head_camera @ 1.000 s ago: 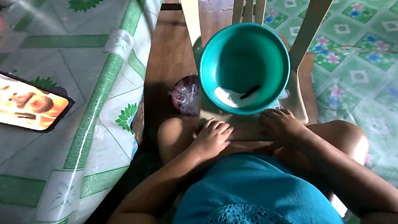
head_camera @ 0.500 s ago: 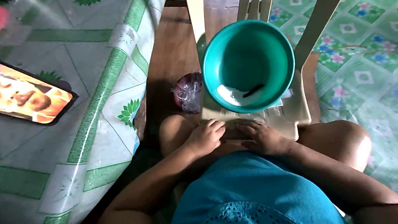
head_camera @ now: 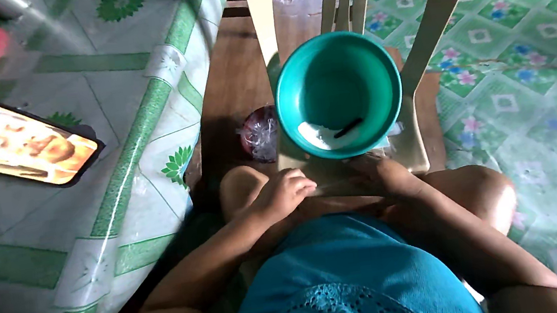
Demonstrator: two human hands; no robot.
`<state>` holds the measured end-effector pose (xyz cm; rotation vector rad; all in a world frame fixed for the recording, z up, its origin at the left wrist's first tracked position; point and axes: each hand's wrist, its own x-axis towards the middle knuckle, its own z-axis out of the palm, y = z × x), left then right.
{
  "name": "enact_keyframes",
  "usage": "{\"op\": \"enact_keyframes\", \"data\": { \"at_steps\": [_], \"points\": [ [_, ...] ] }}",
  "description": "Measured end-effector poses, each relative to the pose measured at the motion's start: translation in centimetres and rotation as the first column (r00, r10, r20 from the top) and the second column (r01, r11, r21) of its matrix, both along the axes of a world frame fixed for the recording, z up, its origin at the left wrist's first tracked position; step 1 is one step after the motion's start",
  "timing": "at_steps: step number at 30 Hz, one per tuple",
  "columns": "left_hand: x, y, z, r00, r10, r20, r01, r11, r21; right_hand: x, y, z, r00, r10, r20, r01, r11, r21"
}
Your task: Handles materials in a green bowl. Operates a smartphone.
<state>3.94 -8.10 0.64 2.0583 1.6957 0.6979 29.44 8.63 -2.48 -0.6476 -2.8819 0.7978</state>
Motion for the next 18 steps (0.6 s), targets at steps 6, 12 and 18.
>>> {"op": "enact_keyframes", "data": {
  "at_steps": [6,12,18],
  "points": [
    [1.8,4.6,3.4,0.973,0.009,0.232,0.011,0.996,-0.087,-2.9,-1.3,2.9,0.956,0.004,-0.293,-0.007,1.0,-0.008],
    [2.1,9.6,6.0,0.999,0.054,0.008,-0.052,0.986,-0.159,-5.1,1.7,4.6,0.873,-0.39,-0.293,0.068,0.692,-0.719],
    [1.6,11.6,7.7,0.99,0.101,0.099,-0.081,0.977,-0.196,-5.9,1.5,4.4,0.896,-0.377,-0.237,0.187,0.801,-0.569]
  ]
}}
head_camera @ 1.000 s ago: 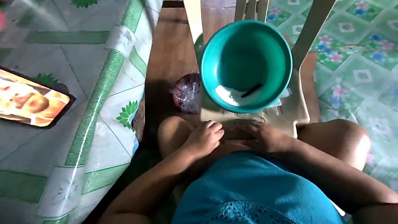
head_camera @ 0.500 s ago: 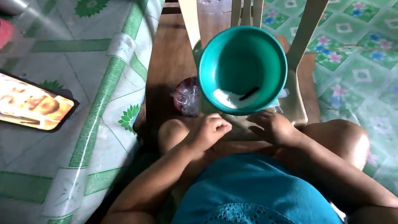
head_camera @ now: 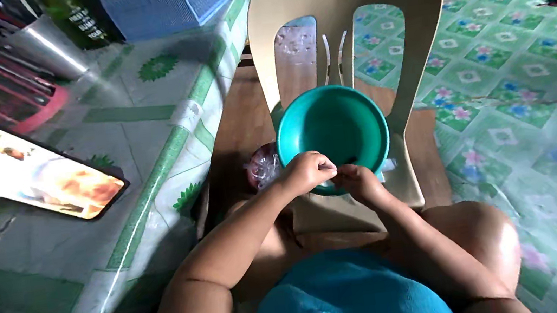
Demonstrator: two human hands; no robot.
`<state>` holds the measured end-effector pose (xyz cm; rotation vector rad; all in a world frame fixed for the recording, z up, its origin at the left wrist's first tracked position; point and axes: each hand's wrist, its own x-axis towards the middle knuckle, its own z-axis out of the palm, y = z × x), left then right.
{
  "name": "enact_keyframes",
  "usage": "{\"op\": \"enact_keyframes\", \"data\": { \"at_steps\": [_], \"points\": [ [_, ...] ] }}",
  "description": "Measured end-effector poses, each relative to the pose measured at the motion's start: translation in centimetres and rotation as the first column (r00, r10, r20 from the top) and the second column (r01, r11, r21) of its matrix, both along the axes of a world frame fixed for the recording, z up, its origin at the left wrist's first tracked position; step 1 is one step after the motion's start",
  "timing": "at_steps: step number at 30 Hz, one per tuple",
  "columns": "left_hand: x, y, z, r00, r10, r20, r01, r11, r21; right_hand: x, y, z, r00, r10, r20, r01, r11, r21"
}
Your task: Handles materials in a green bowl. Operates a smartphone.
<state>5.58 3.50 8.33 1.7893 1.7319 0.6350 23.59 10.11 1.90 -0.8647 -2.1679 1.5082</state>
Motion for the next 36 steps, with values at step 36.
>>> {"op": "enact_keyframes", "data": {
  "at_steps": [36],
  "points": [
    [-1.9,-3.8,-3.5,0.823,0.301,0.482,-0.295,0.951,-0.089,0.1,4.7,-4.7,0.487,-0.779,-0.395,0.748,0.605,-0.273]
  ]
}}
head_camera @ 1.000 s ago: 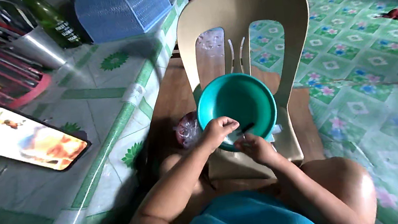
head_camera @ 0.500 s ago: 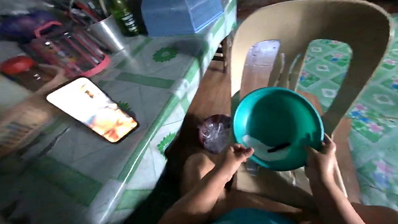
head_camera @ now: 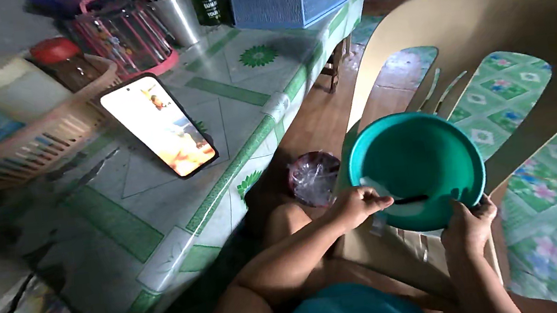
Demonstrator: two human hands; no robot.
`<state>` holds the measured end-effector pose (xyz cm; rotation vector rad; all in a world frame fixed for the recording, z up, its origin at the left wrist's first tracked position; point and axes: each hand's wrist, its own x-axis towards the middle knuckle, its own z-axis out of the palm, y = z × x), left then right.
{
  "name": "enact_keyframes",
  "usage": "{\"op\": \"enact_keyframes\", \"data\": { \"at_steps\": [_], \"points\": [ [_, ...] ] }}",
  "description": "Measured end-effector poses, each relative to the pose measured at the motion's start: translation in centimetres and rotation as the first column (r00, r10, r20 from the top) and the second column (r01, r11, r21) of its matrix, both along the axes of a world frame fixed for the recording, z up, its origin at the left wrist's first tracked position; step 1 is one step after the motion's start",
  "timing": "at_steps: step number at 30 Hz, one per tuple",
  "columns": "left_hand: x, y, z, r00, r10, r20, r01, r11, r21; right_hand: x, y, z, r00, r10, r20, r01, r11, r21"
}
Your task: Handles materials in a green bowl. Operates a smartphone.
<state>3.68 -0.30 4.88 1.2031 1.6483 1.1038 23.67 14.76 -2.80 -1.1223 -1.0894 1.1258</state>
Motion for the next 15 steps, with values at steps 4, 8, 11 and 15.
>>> {"op": "enact_keyframes", "data": {
  "at_steps": [4,8,11,15],
  "points": [
    [0.7,1.5,0.5,0.985,-0.081,-0.152,0.083,0.997,0.006,1.6,-1.5,0.5,0.973,-0.058,0.222,-0.014,0.95,0.312],
    [1.4,2.3,1.3,0.983,-0.056,-0.173,0.063,0.997,0.038,1.8,-4.2,3.0,0.837,0.268,0.477,-0.474,0.79,0.389],
    [1.8,2.9,1.5,0.984,-0.051,-0.173,0.059,0.998,0.037,0.4,-5.8,4.7,0.59,0.654,0.474,-0.75,0.661,0.022],
    [2.2,3.1,1.6,0.982,-0.079,-0.174,0.081,0.997,0.003,-0.9,-6.6,3.2,0.655,0.646,0.393,-0.724,0.685,0.08]
  ]
}}
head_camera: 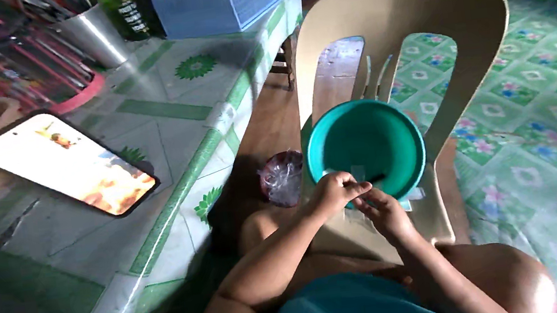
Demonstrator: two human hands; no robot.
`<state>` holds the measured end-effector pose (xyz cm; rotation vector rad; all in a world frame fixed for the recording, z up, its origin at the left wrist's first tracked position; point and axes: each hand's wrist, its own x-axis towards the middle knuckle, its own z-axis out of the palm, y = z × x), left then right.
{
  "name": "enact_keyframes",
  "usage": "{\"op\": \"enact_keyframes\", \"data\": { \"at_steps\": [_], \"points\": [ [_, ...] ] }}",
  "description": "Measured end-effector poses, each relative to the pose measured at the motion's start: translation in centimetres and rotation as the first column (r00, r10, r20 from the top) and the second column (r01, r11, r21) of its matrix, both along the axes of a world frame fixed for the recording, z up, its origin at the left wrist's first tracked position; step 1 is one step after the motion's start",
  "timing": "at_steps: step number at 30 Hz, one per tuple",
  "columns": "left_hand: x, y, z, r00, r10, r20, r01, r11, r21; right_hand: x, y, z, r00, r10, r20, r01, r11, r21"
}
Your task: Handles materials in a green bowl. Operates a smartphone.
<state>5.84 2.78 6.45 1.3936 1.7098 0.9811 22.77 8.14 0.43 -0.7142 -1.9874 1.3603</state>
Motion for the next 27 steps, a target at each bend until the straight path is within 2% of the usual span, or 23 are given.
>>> {"op": "enact_keyframes", "data": {
  "at_steps": [2,4,7,10,15,18,21,24,27],
  "points": [
    [-0.1,0.1,-0.6,0.999,0.013,0.047,-0.015,0.999,0.041,-0.1,0.0,-0.2,1.0,0.008,-0.014,-0.009,0.998,-0.063],
    [-0.2,0.2,-1.6,0.986,0.022,0.164,-0.038,0.994,0.1,0.0,0.0,-0.3,0.999,0.041,0.019,-0.039,0.995,-0.095],
    [0.3,0.3,-2.0,0.945,0.102,0.312,-0.139,0.985,0.1,0.0,0.2,-0.7,0.997,0.071,0.027,-0.067,0.991,-0.113],
    [0.9,0.5,-2.2,0.923,0.206,0.324,-0.248,0.964,0.094,-0.2,0.3,-0.8,0.998,0.055,0.031,-0.051,0.992,-0.111],
    [1.9,1.0,-3.2,0.935,0.236,0.264,-0.283,0.947,0.154,0.0,0.2,-1.1,0.998,0.017,0.06,-0.01,0.993,-0.119],
    [2.6,1.2,-4.1,0.882,0.293,0.369,-0.379,0.907,0.186,0.2,0.1,-1.2,0.995,0.023,0.093,-0.016,0.997,-0.073],
    [3.0,1.5,-4.2,0.8,0.362,0.479,-0.479,0.865,0.147,0.3,0.0,-1.2,0.994,0.033,0.103,-0.029,0.999,-0.038],
    [2.9,1.6,-3.6,0.74,0.337,0.583,-0.44,0.897,0.041,0.1,-0.1,-1.3,0.998,0.013,0.06,-0.007,0.995,-0.102],
    [2.3,1.2,-3.3,0.694,0.212,0.688,-0.241,0.969,-0.055,0.1,-0.2,-0.6,0.998,-0.049,-0.04,0.032,0.933,-0.357]
  ]
}}
